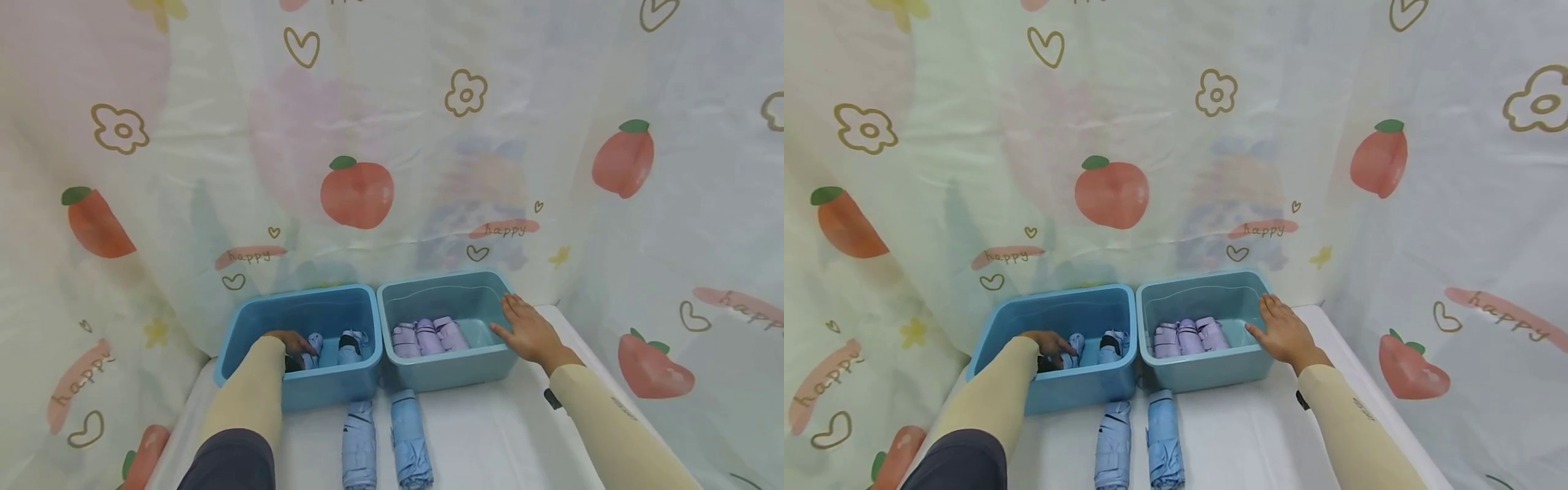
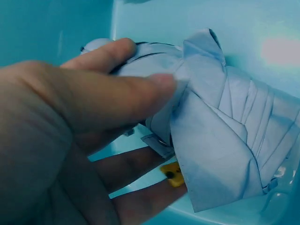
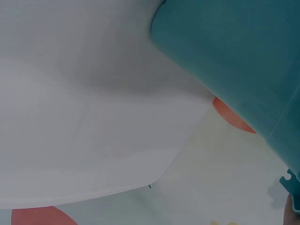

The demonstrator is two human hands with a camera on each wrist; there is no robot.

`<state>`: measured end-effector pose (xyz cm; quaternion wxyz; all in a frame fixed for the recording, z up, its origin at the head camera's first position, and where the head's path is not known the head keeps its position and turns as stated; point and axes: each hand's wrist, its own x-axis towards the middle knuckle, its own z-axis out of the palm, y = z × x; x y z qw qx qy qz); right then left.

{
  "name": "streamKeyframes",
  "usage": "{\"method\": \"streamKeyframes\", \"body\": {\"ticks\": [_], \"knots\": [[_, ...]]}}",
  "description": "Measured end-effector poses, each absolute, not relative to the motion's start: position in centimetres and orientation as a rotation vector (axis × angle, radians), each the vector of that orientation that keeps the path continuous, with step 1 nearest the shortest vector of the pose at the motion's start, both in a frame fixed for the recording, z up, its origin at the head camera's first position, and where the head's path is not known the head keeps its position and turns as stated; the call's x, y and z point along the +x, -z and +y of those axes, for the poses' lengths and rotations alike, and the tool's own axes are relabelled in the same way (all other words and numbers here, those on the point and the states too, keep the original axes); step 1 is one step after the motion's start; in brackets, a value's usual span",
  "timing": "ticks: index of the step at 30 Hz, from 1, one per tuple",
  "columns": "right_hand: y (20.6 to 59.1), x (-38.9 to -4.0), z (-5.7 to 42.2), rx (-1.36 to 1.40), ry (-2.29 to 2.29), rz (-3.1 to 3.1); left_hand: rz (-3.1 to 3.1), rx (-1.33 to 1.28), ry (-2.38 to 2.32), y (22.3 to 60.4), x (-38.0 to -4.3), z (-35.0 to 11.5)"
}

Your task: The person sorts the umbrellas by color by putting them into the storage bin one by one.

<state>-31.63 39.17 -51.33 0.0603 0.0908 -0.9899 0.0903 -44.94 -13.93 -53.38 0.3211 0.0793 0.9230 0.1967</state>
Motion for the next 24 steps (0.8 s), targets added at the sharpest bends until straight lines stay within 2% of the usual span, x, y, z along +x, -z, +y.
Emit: {"method": "streamKeyframes", "body": {"ticks": [5, 18, 24], "knots": [[51.3, -31.8, 39.3, 0.266, -0.251, -3.019, 2.312, 0.251, -0.43, 52.1, -44.2, -12.8], [52.0, -31.9, 39.2, 0.276, -0.285, -3.003, 2.21, 0.324, -0.495, 52.7, -44.0, -10.4], [51.8, -32.2, 39.6, 0.282, -0.27, -2.991, 2.181, 0.376, -0.489, 53.4, -45.1, -8.5]]}}
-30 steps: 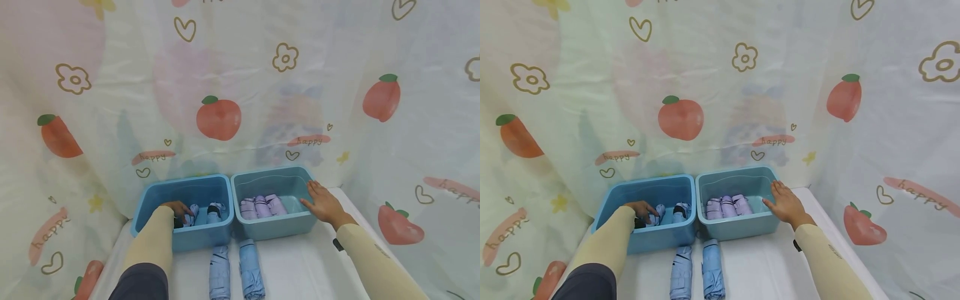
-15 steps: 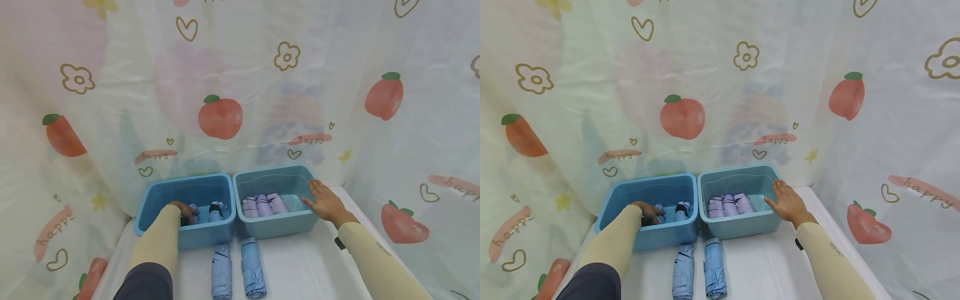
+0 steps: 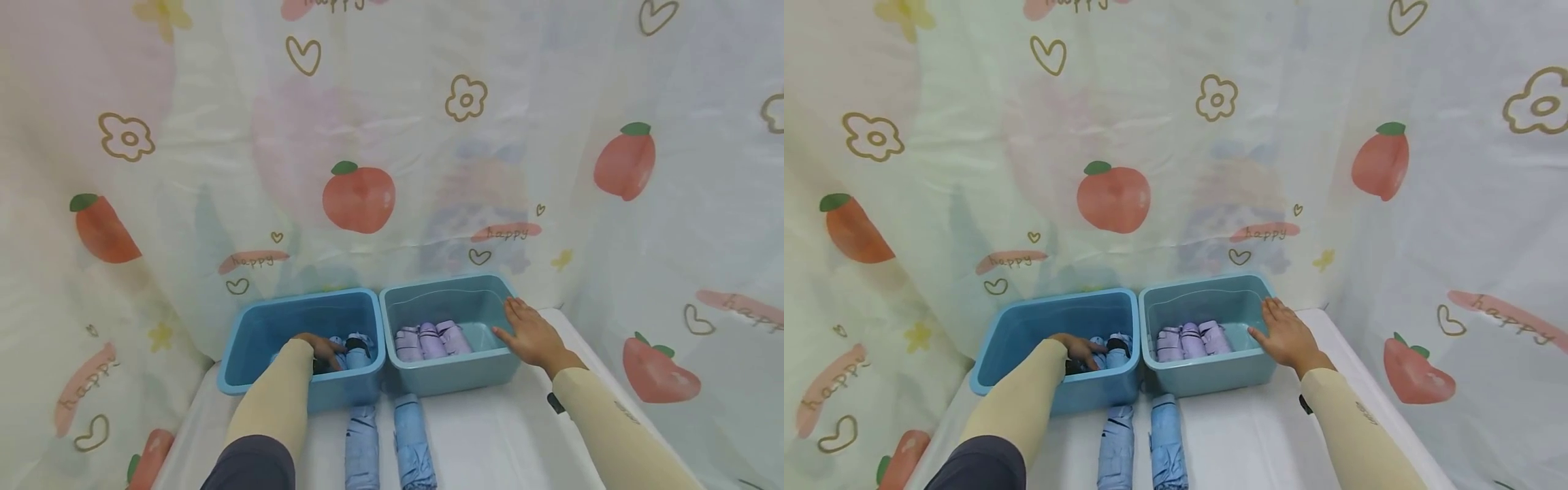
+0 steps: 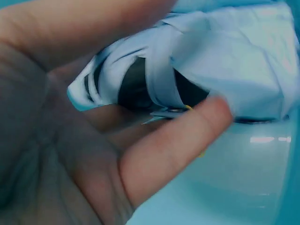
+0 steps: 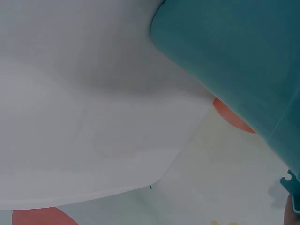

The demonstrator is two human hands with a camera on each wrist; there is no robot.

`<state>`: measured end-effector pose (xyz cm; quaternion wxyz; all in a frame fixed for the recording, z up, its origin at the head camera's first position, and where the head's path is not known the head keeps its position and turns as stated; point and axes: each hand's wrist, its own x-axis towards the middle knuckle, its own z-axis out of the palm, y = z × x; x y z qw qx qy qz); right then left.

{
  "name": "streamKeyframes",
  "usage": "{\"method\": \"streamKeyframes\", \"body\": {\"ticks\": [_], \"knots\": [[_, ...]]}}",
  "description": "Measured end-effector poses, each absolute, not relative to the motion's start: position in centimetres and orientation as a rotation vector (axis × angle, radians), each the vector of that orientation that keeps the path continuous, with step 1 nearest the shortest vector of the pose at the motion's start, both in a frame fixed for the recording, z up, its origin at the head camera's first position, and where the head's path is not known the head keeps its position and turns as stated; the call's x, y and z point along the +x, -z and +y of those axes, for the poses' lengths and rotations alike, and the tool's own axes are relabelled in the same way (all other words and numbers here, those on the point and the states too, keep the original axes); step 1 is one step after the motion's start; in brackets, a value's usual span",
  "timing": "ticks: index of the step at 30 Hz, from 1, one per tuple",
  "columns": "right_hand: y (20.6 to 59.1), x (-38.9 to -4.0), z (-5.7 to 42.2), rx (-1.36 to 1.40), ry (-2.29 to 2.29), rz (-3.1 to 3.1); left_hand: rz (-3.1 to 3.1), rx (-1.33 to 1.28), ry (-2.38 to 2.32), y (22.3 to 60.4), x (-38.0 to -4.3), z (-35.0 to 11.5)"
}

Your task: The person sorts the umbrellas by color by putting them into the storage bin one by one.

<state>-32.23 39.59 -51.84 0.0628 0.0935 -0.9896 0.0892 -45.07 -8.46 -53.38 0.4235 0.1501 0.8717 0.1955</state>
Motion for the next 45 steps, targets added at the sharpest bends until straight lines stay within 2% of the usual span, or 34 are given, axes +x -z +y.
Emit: {"method": "streamKeyframes", "body": {"ticks": [5, 13, 24, 32, 38, 45], "knots": [[51.5, -32.5, 39.3, 0.297, -0.255, -2.975, 2.183, 0.35, -0.493, 53.4, -45.5, -8.4], [51.0, -32.9, 38.4, 0.323, -0.292, -2.961, 2.235, 0.439, -0.416, 51.1, -45.5, -9.9], [50.6, -33.0, 39.3, 0.318, -0.273, -3.009, 2.292, 0.285, -0.897, 47.1, -45.0, -11.7], [50.9, -32.5, 39.6, 0.313, -0.301, -3.01, 2.485, 0.424, -0.909, 45.1, -40.3, -12.2], [51.4, -32.3, 39.6, 0.322, -0.315, -3.002, 2.664, 0.515, -1.051, 46.6, -35.3, -12.9], [51.3, -32.0, 39.4, 0.318, -0.327, -3.007, 2.651, 0.584, -1.598, 49.1, -29.9, -13.9]]}}
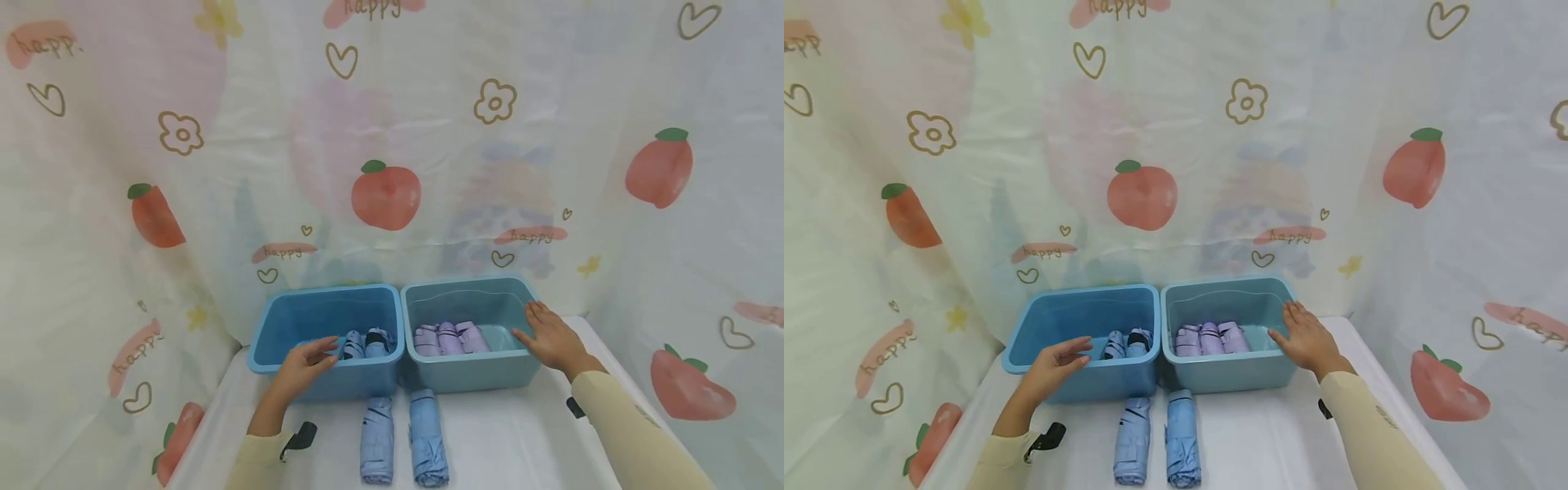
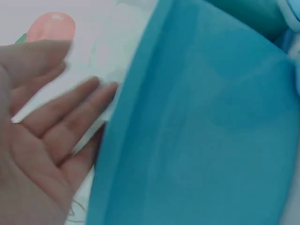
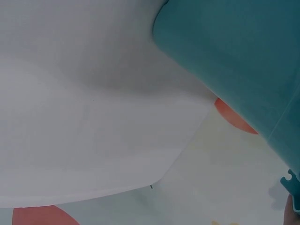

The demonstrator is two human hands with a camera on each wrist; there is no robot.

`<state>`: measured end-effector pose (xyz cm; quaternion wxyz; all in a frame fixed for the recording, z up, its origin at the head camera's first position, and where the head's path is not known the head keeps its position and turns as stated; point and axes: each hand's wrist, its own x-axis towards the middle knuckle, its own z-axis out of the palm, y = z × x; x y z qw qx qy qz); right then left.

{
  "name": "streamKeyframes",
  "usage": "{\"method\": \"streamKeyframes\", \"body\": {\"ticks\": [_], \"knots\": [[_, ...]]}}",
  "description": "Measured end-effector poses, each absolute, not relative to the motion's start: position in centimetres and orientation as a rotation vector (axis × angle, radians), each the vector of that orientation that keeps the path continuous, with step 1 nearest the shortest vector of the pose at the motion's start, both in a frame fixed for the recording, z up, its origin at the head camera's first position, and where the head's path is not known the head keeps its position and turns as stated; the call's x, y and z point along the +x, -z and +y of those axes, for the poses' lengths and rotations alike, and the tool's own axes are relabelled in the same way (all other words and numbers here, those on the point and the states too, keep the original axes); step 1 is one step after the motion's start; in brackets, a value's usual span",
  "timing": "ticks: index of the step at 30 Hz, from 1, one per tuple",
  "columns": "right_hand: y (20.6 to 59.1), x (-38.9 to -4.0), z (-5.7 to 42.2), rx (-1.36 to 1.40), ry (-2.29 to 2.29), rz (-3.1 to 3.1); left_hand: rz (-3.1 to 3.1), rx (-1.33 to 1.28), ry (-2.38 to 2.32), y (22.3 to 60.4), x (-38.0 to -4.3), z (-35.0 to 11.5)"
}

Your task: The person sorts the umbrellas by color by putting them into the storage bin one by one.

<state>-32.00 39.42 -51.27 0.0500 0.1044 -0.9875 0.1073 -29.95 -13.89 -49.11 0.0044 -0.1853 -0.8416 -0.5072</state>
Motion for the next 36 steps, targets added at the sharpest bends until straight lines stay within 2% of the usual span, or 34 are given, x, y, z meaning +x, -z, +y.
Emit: {"method": "streamKeyframes", "body": {"ticks": [6, 13, 22, 36], "knots": [[50.8, -31.8, 39.1, 0.32, -0.32, -3.021, -2.488, -0.478, 1.654, 50.9, -26.5, -14.3], [50.7, -31.8, 39.4, 0.325, -0.302, -3.026, -2.841, -0.528, 1.517, 55.6, -25.6, -14.2], [51.1, -32.0, 39.1, 0.339, -0.322, -3.012, -3.109, -0.446, 1.586, 60.4, -24.6, -12.5], [51.4, -32.4, 39.5, 0.345, -0.309, -2.991, -3.246, -0.28, 1.347, 63.4, -24.3, -6.8]]}}
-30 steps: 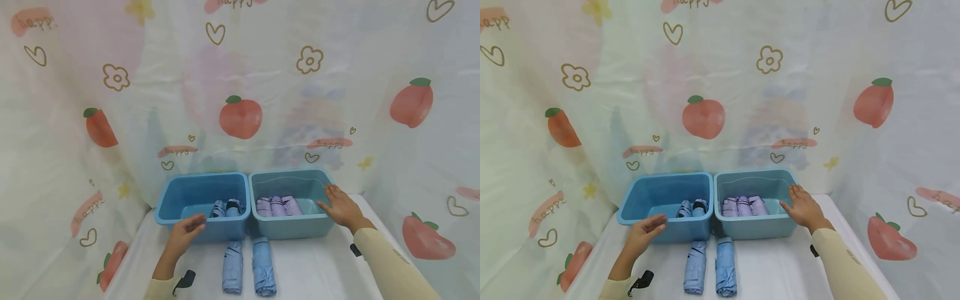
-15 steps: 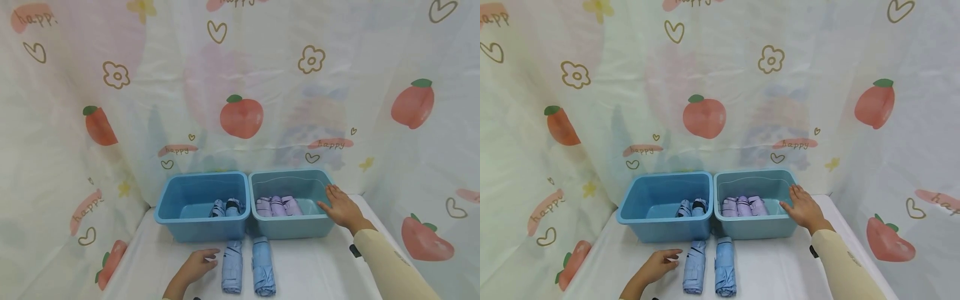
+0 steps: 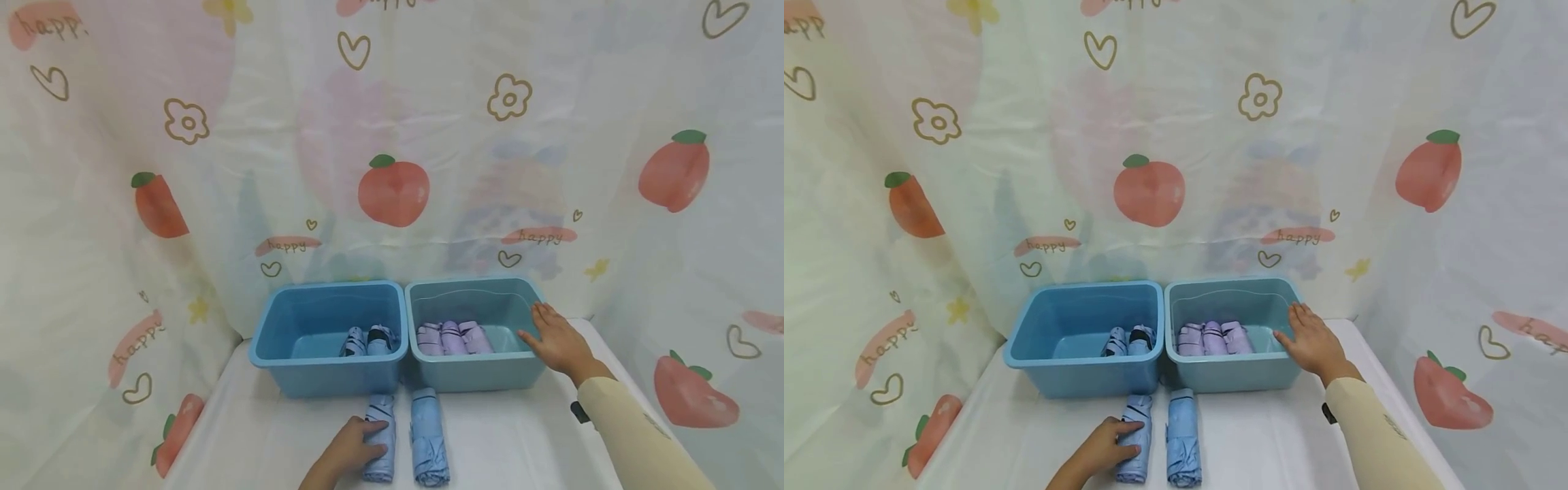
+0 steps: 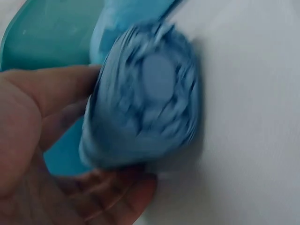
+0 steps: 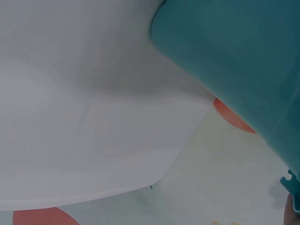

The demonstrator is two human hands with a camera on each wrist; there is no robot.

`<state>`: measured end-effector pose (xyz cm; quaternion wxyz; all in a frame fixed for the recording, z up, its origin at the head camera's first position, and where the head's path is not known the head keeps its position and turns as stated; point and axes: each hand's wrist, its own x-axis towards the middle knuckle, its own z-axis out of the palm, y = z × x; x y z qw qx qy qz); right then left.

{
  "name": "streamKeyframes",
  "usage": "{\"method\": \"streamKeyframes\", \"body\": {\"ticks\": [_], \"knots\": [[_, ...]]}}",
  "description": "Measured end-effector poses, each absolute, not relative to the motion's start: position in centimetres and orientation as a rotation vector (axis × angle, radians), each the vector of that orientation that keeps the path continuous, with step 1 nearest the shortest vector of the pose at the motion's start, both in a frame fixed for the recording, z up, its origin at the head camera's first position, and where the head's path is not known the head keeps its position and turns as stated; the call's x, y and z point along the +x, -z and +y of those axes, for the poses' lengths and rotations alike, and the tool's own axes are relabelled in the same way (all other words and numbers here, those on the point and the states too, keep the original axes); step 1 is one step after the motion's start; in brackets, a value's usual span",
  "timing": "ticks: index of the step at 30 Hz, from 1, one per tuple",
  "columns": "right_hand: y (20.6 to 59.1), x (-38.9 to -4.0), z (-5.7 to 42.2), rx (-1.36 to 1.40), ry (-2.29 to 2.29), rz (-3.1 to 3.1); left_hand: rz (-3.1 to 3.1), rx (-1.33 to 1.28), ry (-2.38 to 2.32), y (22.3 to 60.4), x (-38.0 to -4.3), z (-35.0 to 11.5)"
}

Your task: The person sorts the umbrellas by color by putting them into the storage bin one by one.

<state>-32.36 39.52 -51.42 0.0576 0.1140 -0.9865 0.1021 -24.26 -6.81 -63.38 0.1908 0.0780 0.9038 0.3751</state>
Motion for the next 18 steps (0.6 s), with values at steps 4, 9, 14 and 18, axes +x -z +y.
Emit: {"method": "streamKeyframes", "body": {"ticks": [4, 9, 14, 18], "knots": [[51.5, -32.3, 39.8, 0.36, -0.317, -2.995, 2.573, 0.198, -1.07, 63.7, -24.0, -5.5], [51.5, -32.2, 39.9, 0.36, -0.313, -3.003, 2.585, 0.189, -1.061, 63.5, -24.0, -4.7], [51.4, -32.1, 39.8, 0.344, -0.311, -3.004, 2.568, 0.124, -1.09, 62.8, -24.0, -4.6], [51.3, -32.1, 39.7, 0.341, -0.333, -2.999, 2.554, 0.073, -1.094, 62.7, -24.0, -5.1]]}}
